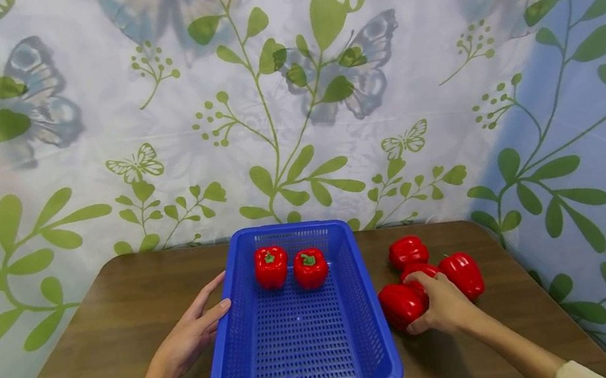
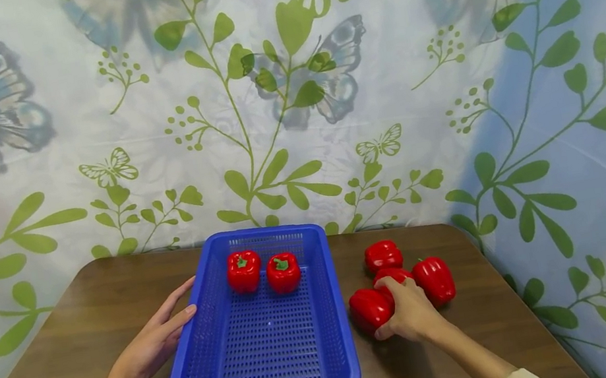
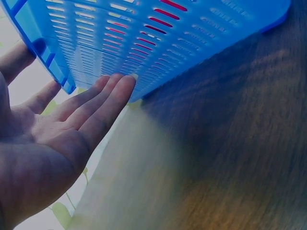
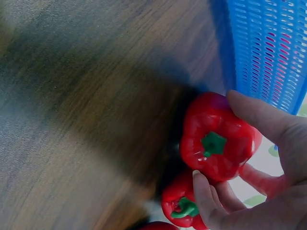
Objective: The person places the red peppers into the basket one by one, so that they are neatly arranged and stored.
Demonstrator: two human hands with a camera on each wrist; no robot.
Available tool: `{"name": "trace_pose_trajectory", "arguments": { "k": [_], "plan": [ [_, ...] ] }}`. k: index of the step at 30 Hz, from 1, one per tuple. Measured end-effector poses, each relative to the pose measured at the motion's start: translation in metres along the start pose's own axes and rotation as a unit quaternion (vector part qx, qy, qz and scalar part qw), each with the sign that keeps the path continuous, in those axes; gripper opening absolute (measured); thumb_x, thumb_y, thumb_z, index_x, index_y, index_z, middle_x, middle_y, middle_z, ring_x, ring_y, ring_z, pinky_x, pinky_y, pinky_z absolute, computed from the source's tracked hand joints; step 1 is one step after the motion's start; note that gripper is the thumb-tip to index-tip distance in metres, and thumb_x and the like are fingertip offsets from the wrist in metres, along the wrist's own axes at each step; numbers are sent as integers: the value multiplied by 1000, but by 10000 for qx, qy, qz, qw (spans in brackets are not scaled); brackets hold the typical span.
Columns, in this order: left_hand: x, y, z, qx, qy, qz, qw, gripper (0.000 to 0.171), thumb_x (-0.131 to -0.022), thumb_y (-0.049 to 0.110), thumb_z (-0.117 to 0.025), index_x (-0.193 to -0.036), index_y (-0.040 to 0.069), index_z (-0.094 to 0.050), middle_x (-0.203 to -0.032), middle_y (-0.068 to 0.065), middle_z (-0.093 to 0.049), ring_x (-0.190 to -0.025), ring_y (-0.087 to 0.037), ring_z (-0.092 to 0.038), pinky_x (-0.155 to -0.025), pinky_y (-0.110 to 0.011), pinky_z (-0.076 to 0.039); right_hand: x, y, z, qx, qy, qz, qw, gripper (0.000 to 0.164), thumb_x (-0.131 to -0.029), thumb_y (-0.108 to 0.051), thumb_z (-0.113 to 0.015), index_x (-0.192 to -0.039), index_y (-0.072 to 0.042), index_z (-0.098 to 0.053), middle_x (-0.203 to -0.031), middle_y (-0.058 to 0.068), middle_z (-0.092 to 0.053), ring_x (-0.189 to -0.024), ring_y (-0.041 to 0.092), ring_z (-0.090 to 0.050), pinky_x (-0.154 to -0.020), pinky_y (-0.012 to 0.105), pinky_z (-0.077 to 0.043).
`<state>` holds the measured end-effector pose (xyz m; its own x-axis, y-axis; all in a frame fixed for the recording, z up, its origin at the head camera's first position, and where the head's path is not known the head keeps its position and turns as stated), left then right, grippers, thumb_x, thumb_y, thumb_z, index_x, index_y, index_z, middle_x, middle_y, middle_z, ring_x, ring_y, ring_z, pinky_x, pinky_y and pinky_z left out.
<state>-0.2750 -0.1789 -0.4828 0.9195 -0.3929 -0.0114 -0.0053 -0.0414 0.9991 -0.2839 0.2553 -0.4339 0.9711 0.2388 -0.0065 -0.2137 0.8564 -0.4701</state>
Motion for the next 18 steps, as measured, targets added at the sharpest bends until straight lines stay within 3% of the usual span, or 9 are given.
{"name": "trace_pose_trajectory", "arguments": {
  "k": [8, 18],
  "plan": [
    [0, -2, 0, -1, 6, -4, 10000, 65, -109, 25, -46, -164, 27, -11, -150, -29, -45, -129, -41, -59, -99, -42, -54, 1, 3, -2, -27, 102, -67, 9999, 85, -58, -24, -97, -131, -6, -58, -123, 24, -58, -114, 39, -54, -86, 60, -53],
    [1, -2, 0, -6, 53, -5, 10000, 64, -109, 25, -45, -163, 28, -12, -153, -30, -41, -129, -41, -59, -99, -42, -54, -2, 3, -5, 111, 133, -187, 9997, 81, -61, -25, -94, -127, 5, -59, -132, 30, -53, -118, 42, -55, -96, 63, -50]
  ]
}}
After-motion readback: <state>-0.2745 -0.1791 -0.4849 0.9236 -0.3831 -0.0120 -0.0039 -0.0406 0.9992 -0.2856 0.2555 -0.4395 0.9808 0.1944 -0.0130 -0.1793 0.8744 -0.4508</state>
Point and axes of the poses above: each hand's wrist, its own x-axis away from the middle knuckle, its own z-axis out of the back of the hand, y = z × x, the point moved 7 cm from there along -x, towards the middle knuckle
